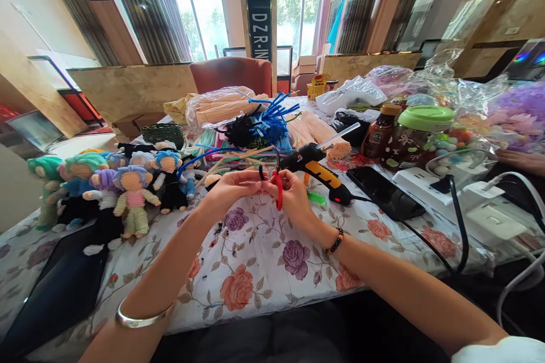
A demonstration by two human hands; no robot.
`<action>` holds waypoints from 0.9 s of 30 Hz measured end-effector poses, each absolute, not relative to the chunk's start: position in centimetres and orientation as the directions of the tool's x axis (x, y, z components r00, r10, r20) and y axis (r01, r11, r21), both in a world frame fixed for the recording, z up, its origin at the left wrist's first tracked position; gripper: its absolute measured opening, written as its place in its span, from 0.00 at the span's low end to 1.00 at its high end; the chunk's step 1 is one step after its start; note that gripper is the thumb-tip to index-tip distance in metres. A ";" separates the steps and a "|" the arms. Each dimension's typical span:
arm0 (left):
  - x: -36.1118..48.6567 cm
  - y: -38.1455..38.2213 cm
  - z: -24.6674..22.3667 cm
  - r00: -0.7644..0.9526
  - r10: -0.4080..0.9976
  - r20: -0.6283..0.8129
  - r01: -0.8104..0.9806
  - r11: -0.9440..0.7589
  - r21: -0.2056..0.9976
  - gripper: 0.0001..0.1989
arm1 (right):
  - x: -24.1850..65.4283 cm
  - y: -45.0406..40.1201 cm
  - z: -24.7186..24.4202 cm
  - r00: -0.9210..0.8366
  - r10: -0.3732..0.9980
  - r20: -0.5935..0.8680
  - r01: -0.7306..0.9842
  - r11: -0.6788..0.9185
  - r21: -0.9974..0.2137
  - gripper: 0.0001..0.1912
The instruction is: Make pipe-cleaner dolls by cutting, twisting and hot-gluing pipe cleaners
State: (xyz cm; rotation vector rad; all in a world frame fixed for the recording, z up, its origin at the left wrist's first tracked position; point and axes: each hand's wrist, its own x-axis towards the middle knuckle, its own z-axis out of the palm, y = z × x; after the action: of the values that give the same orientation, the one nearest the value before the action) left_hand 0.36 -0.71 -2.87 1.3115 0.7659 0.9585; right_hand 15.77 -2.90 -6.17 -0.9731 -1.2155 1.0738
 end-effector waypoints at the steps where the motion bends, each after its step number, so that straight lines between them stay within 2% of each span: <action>1: 0.4 -0.7 -2.9 0.421 0.905 0.064 -0.143 -0.003 0.990 0.18 | 15.7 -2.9 -6.2 0.025 0.974 0.223 -0.100 0.225 -0.969 0.21; 7: 0.7 -1.0 -2.7 0.346 0.936 0.069 -0.146 -0.019 0.989 0.15 | 15.5 -3.2 -6.1 0.001 0.967 0.255 -0.086 0.254 -0.963 0.21; 16: 0.7 -0.7 -2.0 0.047 0.993 0.109 -0.410 -0.080 0.909 0.12 | 15.5 -3.6 -6.0 0.037 0.972 0.231 -0.011 0.232 -0.973 0.20; 27: 1.0 -1.0 -1.6 -0.018 0.981 0.195 -0.472 -0.181 0.863 0.13 | 15.6 -3.8 -6.2 -0.072 0.974 0.212 0.098 0.219 -0.971 0.23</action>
State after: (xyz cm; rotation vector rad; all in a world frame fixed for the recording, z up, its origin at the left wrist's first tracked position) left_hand 1.05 -0.96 -1.64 0.9819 0.7169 1.5192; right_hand 15.64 -3.81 -6.18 -1.0909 -1.4267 1.0376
